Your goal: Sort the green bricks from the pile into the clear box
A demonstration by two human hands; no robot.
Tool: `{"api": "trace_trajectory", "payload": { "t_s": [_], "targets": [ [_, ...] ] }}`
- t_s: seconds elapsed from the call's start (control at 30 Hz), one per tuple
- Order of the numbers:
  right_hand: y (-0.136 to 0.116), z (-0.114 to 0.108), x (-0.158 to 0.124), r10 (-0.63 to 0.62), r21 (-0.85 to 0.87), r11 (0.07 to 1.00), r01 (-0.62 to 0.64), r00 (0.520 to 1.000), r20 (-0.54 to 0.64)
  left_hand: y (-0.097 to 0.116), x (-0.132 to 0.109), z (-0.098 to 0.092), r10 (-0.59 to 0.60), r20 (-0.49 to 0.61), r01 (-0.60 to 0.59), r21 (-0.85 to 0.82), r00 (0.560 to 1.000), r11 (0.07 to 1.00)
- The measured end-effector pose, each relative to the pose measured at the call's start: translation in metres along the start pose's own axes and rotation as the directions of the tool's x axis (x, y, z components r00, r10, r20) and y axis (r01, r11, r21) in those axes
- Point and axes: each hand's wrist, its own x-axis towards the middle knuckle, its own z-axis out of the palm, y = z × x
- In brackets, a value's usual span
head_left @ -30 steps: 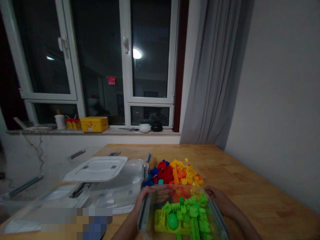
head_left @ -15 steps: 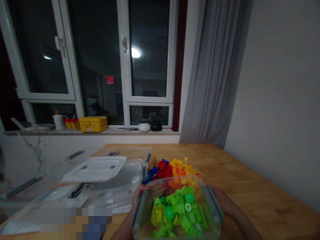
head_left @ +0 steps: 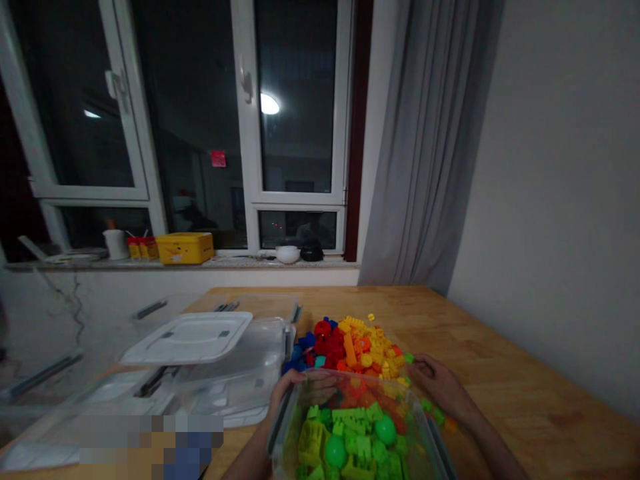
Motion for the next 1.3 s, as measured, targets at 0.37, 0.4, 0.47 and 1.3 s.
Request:
{"api": "trace_trajectory", "payload": {
  "t_s": [0.37, 0.4, 0.47, 1.3],
  "targets": [
    [-0.024, 0.007, -0.020, 0.044, 0.458, 0.880, -0.122, 0.983, 0.177, 0.007, 0.007, -0.008, -0.017, 0.010, 0.016, 0.030, 1.000, 0.999],
    [-0.021, 0.007, -0.023, 0.038, 0.485, 0.864, -0.139, 0.977, 0.211, 0.007, 0.007, -0.007, -0.019, 0.007, 0.018, 0.040, 1.000, 0.999],
    [-0.017, 0.007, -0.027, 0.037, 0.509, 0.843, -0.177, 0.961, 0.273, 0.007, 0.006, -0.005, -0.020, -0.001, 0.020, 0.056, 1.000, 0.998],
    [-0.006, 0.006, -0.003, 0.064, 0.144, 0.988, -0.062, 0.998, -0.006, 0.006, 0.008, -0.007, -0.010, 0.000, 0.010, 0.036, 1.000, 0.999]
  ]
}}
